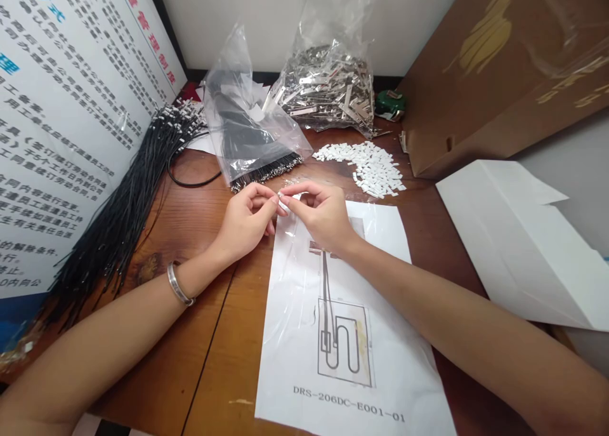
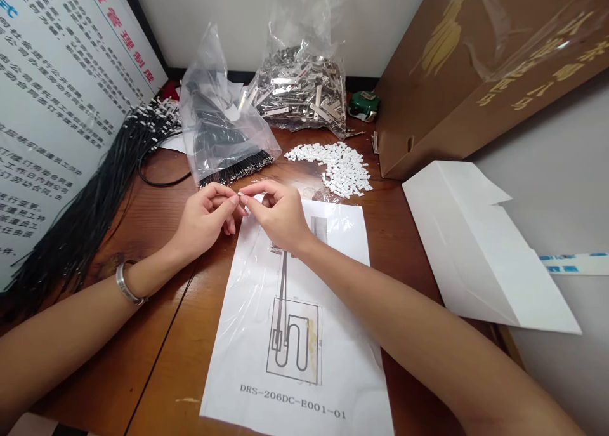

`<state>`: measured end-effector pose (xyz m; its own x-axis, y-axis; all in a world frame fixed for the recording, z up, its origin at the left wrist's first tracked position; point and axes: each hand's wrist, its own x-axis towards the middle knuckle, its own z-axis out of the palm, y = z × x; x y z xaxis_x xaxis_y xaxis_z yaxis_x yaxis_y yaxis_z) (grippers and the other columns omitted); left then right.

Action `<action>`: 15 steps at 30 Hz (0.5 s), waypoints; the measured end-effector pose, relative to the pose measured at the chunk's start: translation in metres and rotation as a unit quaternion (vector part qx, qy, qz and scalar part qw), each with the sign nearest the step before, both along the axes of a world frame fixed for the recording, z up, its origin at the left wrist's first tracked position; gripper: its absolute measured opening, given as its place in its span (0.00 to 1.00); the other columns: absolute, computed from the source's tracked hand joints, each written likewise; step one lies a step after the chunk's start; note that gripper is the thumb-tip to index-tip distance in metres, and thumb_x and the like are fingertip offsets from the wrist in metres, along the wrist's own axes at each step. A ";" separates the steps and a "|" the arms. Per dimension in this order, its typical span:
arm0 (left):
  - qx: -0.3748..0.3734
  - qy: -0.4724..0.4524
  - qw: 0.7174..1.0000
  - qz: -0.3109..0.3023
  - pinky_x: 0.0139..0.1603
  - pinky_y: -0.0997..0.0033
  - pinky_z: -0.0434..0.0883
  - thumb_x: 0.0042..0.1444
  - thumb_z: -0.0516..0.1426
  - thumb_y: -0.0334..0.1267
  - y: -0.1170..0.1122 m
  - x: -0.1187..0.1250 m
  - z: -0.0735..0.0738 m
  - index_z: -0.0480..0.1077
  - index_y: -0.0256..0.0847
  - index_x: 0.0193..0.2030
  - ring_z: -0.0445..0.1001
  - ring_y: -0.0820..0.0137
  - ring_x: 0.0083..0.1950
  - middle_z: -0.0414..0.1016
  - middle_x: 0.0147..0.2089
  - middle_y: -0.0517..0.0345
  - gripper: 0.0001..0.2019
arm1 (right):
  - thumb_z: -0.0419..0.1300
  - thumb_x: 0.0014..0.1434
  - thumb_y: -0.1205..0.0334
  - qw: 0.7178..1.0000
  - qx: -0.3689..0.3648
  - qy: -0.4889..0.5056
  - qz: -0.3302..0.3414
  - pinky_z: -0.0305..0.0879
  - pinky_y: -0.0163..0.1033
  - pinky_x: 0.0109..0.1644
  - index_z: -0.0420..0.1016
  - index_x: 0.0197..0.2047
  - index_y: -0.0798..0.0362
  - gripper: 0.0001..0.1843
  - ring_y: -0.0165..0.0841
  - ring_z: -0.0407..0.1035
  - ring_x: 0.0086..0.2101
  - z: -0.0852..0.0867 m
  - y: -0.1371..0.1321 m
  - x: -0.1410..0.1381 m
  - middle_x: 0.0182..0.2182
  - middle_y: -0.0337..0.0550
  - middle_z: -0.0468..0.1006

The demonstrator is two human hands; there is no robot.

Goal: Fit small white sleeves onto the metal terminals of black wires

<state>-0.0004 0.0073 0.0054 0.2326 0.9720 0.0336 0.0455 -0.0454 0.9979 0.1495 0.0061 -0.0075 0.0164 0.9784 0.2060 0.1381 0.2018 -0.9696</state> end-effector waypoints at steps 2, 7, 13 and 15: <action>-0.002 -0.001 1.000 0.001 0.18 0.78 0.66 0.57 0.58 0.40 0.000 0.000 0.000 0.64 0.38 0.33 0.68 0.78 0.18 0.75 0.26 0.61 0.08 | 0.64 0.52 0.61 1.000 0.004 -0.003 0.003 0.50 0.34 0.22 0.79 0.32 0.54 0.06 0.23 0.56 0.19 0.000 0.000 0.000 0.23 0.37 0.74; -0.003 -0.004 1.000 0.000 0.18 0.78 0.66 0.56 0.59 0.41 0.001 0.000 0.000 0.64 0.38 0.33 0.68 0.79 0.18 0.75 0.26 0.61 0.09 | 0.63 0.53 0.60 1.000 0.003 0.001 0.010 0.51 0.34 0.22 0.78 0.32 0.54 0.06 0.23 0.57 0.19 0.003 -0.001 0.000 0.27 0.39 0.76; -0.015 -0.007 1.000 0.008 0.18 0.78 0.66 0.55 0.60 0.42 0.000 -0.001 0.001 0.64 0.39 0.33 0.68 0.79 0.18 0.75 0.26 0.61 0.11 | 0.64 0.54 0.59 1.000 -0.014 0.001 0.009 0.48 0.34 0.20 0.78 0.33 0.54 0.07 0.23 0.54 0.18 0.001 -0.001 -0.001 0.22 0.37 0.73; -0.017 -0.009 1.000 0.013 0.19 0.78 0.66 0.55 0.60 0.42 0.000 -0.001 0.000 0.64 0.39 0.33 0.68 0.78 0.18 0.75 0.26 0.61 0.11 | 0.64 0.54 0.59 1.000 -0.013 0.001 0.009 0.47 0.34 0.20 0.78 0.33 0.54 0.07 0.23 0.53 0.18 0.001 -0.001 -0.001 0.22 0.37 0.73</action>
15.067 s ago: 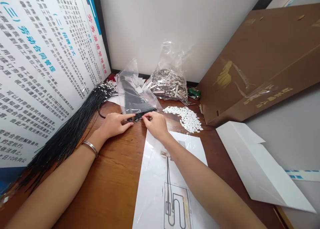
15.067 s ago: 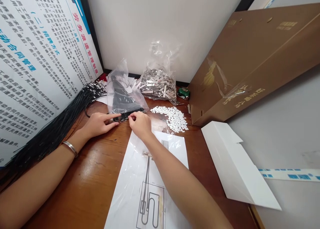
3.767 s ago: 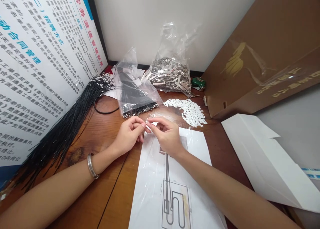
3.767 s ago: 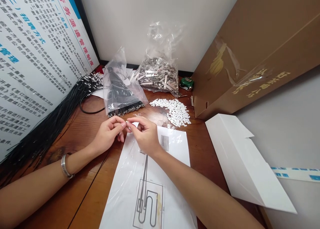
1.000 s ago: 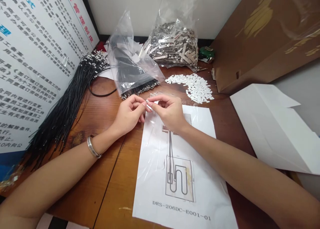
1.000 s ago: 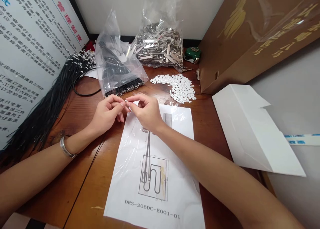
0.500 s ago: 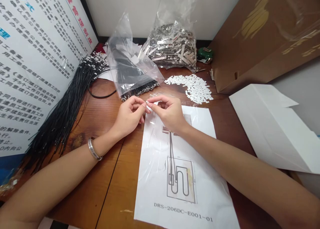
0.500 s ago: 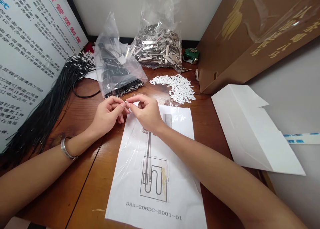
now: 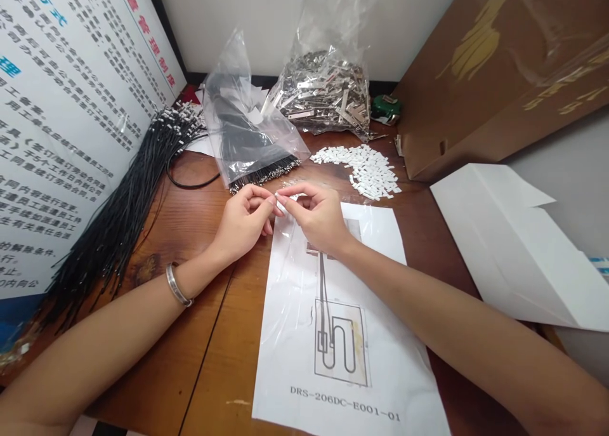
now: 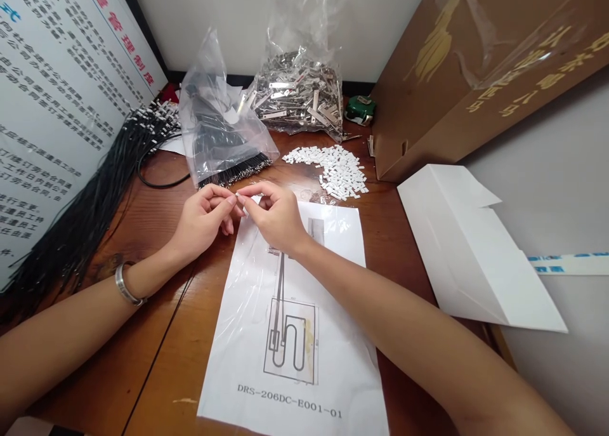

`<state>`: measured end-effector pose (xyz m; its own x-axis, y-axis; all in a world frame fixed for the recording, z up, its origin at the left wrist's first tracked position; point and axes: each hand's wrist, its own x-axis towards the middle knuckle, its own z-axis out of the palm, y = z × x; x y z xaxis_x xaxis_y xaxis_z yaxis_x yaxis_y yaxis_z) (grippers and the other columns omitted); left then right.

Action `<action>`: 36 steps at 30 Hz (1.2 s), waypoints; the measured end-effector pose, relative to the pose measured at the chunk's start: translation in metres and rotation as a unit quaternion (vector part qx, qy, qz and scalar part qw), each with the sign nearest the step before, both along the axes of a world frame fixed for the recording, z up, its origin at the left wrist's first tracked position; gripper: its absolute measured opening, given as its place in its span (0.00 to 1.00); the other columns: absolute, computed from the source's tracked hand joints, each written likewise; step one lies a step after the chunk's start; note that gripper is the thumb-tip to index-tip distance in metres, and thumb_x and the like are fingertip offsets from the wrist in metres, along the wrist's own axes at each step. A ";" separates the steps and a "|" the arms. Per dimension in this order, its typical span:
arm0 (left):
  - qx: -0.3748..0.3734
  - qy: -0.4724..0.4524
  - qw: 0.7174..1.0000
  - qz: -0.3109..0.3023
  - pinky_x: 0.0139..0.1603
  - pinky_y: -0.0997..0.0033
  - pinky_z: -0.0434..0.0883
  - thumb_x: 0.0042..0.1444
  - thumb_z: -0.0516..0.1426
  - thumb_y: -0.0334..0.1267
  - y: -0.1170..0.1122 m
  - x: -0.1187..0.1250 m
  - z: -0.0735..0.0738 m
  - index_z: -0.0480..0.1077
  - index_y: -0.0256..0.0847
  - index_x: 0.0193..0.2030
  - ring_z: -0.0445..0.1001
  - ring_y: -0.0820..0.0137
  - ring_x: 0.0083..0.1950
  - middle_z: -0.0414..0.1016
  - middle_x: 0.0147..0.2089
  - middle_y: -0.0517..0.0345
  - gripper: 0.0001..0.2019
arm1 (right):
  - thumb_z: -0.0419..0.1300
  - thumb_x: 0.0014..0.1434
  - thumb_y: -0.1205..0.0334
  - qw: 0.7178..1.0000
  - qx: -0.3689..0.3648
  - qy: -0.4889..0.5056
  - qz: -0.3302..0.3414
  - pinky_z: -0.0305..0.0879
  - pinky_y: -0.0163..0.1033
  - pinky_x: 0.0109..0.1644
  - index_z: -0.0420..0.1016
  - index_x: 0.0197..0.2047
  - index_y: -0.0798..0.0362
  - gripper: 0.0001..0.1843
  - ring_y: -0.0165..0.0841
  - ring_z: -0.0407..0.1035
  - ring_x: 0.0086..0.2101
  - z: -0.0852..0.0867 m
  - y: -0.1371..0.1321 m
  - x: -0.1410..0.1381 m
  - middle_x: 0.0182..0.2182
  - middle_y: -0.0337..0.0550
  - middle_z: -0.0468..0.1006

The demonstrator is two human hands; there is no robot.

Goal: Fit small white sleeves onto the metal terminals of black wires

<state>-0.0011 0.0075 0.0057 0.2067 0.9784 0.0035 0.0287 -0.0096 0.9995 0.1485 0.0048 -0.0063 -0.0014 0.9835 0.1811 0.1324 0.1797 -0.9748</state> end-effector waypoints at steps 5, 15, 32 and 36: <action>0.000 0.003 1.000 0.001 0.19 0.78 0.66 0.56 0.59 0.41 0.001 0.000 -0.001 0.64 0.39 0.33 0.68 0.79 0.19 0.75 0.26 0.61 0.10 | 0.64 0.54 0.58 1.000 -0.002 0.006 0.002 0.48 0.34 0.19 0.78 0.33 0.54 0.07 0.23 0.53 0.18 0.002 -0.001 0.000 0.24 0.38 0.74; 0.002 0.009 1.000 0.004 0.20 0.78 0.66 0.56 0.59 0.41 0.000 -0.001 0.000 0.64 0.38 0.33 0.68 0.78 0.19 0.76 0.27 0.59 0.10 | 0.64 0.53 0.59 1.000 -0.007 0.007 -0.001 0.47 0.34 0.19 0.78 0.32 0.54 0.08 0.23 0.53 0.17 0.003 -0.002 -0.001 0.21 0.37 0.72; -0.003 0.003 1.000 0.008 0.19 0.79 0.66 0.54 0.60 0.40 0.000 0.001 0.002 0.65 0.38 0.31 0.67 0.79 0.18 0.75 0.25 0.61 0.09 | 0.65 0.52 0.58 1.000 -0.009 0.010 0.018 0.45 0.34 0.19 0.77 0.32 0.55 0.08 0.22 0.51 0.17 0.001 -0.001 -0.001 0.20 0.36 0.70; -0.009 -0.001 1.000 0.013 0.19 0.79 0.65 0.53 0.61 0.39 0.000 0.000 0.004 0.65 0.38 0.30 0.67 0.79 0.18 0.75 0.24 0.61 0.09 | 0.65 0.53 0.58 1.000 -0.009 -0.001 0.023 0.44 0.34 0.18 0.77 0.32 0.54 0.08 0.23 0.51 0.16 0.002 -0.001 0.000 0.19 0.35 0.70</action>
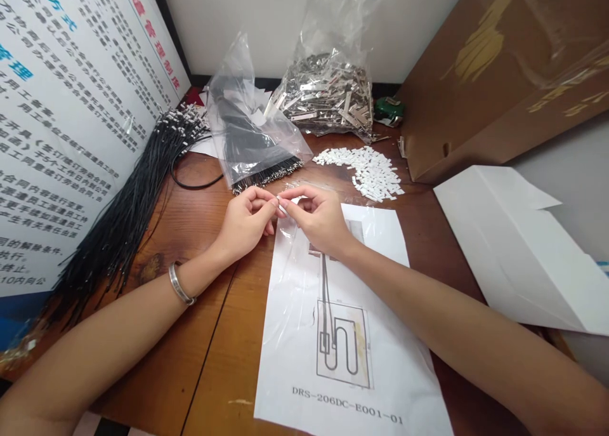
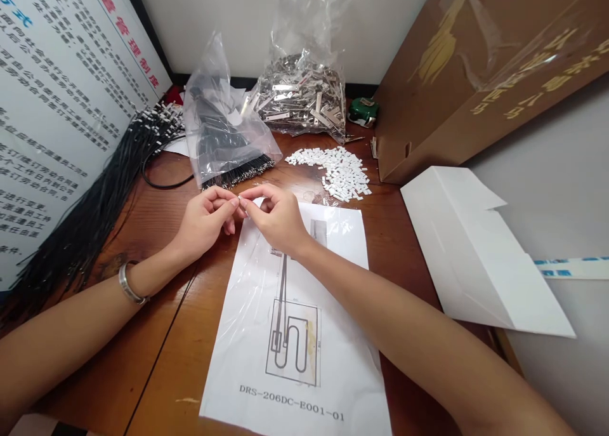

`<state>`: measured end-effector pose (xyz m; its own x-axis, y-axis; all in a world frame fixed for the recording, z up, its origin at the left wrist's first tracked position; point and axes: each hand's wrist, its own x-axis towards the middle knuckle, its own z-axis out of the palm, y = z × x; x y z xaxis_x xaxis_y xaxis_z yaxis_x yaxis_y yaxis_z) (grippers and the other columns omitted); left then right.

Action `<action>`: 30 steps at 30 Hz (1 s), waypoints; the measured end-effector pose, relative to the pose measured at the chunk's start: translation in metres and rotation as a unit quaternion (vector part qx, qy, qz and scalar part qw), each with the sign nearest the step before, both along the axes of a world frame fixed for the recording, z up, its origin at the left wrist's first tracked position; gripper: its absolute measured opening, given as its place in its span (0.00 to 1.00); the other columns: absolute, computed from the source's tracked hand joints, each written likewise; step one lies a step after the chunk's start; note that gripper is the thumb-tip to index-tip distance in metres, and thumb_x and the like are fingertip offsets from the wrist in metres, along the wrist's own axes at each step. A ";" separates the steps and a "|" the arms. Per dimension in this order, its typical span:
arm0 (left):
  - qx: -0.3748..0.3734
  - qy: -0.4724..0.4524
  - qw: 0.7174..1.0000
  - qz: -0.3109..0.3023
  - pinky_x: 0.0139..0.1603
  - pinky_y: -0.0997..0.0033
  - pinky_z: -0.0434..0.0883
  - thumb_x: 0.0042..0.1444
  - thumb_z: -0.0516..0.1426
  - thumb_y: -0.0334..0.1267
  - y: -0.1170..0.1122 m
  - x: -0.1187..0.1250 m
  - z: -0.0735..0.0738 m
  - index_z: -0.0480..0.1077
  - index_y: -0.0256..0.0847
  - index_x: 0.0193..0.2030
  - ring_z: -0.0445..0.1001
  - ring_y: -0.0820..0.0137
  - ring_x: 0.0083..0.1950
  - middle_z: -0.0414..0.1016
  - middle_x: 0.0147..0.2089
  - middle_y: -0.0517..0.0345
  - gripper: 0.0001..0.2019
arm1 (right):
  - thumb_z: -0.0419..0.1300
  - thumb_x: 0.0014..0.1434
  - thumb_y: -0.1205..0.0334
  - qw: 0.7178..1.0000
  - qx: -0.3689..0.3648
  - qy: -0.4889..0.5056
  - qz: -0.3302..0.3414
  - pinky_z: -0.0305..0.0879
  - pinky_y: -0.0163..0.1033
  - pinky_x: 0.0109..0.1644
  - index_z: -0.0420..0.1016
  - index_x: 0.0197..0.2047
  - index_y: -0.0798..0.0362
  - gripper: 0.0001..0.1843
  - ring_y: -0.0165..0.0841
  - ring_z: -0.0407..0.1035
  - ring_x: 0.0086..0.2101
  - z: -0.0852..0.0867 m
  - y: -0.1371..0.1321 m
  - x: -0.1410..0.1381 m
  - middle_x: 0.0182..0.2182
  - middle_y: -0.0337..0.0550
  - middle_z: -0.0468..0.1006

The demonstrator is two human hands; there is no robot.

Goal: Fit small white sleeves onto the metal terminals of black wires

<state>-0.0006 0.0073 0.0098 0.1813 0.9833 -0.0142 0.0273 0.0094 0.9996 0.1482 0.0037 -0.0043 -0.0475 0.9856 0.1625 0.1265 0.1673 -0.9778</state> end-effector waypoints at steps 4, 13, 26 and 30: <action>-0.005 -0.009 1.000 0.001 0.19 0.77 0.64 0.51 0.62 0.39 0.000 0.000 0.001 0.65 0.38 0.29 0.67 0.78 0.17 0.75 0.24 0.61 0.10 | 0.64 0.53 0.57 1.000 0.005 -0.003 0.002 0.44 0.34 0.18 0.76 0.32 0.54 0.08 0.23 0.52 0.16 0.002 0.000 0.000 0.19 0.35 0.70; 0.001 -0.013 1.000 -0.002 0.19 0.77 0.64 0.52 0.62 0.39 0.001 0.000 0.000 0.65 0.38 0.29 0.67 0.78 0.17 0.75 0.24 0.61 0.10 | 0.64 0.53 0.59 1.000 0.009 -0.005 0.006 0.44 0.34 0.18 0.76 0.33 0.54 0.07 0.23 0.51 0.16 0.000 0.000 0.000 0.19 0.34 0.69; 0.003 -0.010 1.000 0.004 0.18 0.79 0.64 0.51 0.62 0.40 0.000 0.001 0.003 0.70 0.37 0.31 0.66 0.80 0.17 0.75 0.24 0.61 0.09 | 0.64 0.53 0.60 0.999 0.010 0.002 -0.031 0.50 0.33 0.19 0.76 0.33 0.55 0.06 0.22 0.55 0.17 0.003 -0.003 -0.003 0.26 0.41 0.78; 0.005 0.001 1.000 0.014 0.18 0.79 0.64 0.50 0.62 0.41 0.000 0.000 0.003 0.70 0.36 0.30 0.66 0.80 0.17 0.75 0.25 0.60 0.10 | 0.64 0.53 0.60 0.999 0.019 -0.006 -0.030 0.51 0.33 0.20 0.77 0.32 0.56 0.07 0.23 0.57 0.17 0.002 -0.003 -0.002 0.26 0.41 0.78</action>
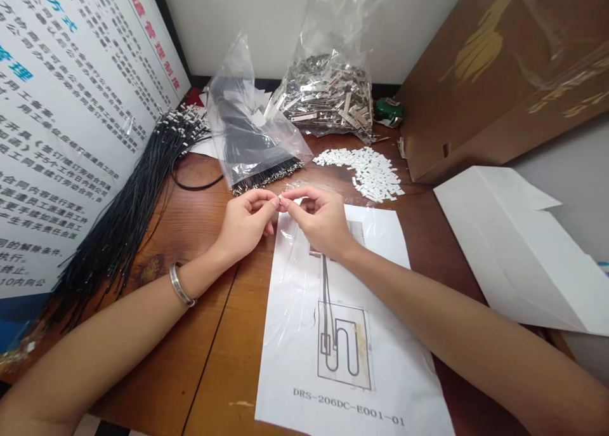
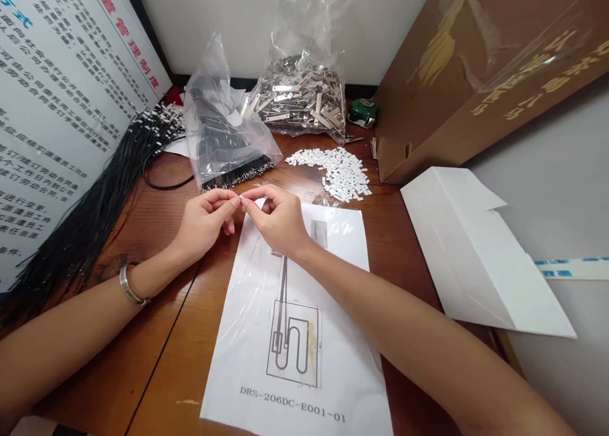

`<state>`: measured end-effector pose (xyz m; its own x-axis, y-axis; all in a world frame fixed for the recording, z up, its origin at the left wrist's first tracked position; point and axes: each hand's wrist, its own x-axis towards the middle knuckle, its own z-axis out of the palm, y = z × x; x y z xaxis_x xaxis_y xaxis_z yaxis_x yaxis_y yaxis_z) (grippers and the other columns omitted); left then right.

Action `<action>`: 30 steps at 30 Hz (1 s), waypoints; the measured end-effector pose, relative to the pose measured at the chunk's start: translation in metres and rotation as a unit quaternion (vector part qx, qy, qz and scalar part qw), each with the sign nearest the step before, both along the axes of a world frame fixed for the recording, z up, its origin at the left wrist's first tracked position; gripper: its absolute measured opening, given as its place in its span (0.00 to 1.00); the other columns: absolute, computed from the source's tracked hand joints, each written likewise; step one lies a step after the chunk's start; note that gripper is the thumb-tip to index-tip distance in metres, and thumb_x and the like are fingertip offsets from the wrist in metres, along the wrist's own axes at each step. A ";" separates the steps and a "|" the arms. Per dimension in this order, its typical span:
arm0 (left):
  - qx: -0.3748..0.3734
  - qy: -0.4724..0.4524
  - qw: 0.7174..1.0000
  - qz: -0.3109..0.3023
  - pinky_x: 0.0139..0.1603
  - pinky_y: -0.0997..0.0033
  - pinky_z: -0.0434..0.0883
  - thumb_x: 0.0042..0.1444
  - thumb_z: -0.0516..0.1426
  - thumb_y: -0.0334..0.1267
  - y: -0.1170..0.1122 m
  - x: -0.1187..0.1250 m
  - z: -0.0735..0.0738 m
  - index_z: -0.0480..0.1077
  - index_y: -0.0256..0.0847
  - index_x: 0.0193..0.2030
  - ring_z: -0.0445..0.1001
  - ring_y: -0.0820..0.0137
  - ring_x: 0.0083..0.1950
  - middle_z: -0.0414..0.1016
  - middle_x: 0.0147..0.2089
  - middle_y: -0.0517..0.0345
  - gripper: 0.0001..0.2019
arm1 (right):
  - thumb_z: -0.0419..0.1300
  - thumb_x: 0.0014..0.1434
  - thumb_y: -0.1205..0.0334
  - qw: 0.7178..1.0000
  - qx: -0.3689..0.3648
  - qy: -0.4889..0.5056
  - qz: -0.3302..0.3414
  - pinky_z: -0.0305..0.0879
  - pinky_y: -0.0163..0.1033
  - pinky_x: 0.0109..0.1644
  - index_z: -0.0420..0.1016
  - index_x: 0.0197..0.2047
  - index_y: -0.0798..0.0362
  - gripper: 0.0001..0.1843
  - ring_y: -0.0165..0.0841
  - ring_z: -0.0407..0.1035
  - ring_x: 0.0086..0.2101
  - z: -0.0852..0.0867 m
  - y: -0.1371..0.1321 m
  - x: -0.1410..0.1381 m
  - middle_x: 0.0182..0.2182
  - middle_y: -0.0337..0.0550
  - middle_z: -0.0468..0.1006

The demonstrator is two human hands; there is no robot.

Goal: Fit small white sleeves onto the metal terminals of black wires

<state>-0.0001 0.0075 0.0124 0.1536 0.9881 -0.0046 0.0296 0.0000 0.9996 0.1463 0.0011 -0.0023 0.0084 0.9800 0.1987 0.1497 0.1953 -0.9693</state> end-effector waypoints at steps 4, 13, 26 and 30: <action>0.004 -0.007 1.000 -0.006 0.18 0.79 0.64 0.50 0.62 0.41 0.000 0.000 0.000 0.70 0.36 0.30 0.66 0.80 0.17 0.75 0.26 0.59 0.10 | 0.65 0.52 0.57 0.997 -0.031 0.057 0.035 0.52 0.33 0.20 0.76 0.32 0.56 0.10 0.23 0.59 0.18 -0.001 0.003 0.003 0.24 0.40 0.76; 0.005 -0.008 1.000 -0.018 0.16 0.79 0.62 0.49 0.63 0.42 -0.001 0.001 0.001 0.71 0.36 0.31 0.64 0.80 0.17 0.77 0.27 0.58 0.11 | 0.67 0.48 0.54 0.988 -0.090 0.104 0.073 0.52 0.32 0.20 0.74 0.28 0.56 0.13 0.24 0.60 0.21 0.001 0.012 0.008 0.22 0.37 0.71; -0.009 0.011 1.000 0.011 0.17 0.79 0.64 0.52 0.61 0.40 -0.001 0.001 -0.001 0.70 0.35 0.32 0.65 0.81 0.17 0.79 0.30 0.55 0.09 | 0.66 0.50 0.49 0.990 -0.086 0.086 0.065 0.53 0.33 0.21 0.72 0.30 0.55 0.17 0.24 0.59 0.20 0.001 0.013 0.008 0.20 0.35 0.67; -0.009 0.010 1.000 0.009 0.18 0.79 0.64 0.52 0.61 0.41 -0.001 0.000 0.000 0.69 0.36 0.31 0.66 0.80 0.17 0.79 0.30 0.55 0.10 | 0.66 0.50 0.50 0.988 -0.098 0.084 0.081 0.52 0.33 0.21 0.73 0.31 0.55 0.17 0.25 0.59 0.20 0.003 0.013 0.009 0.19 0.35 0.68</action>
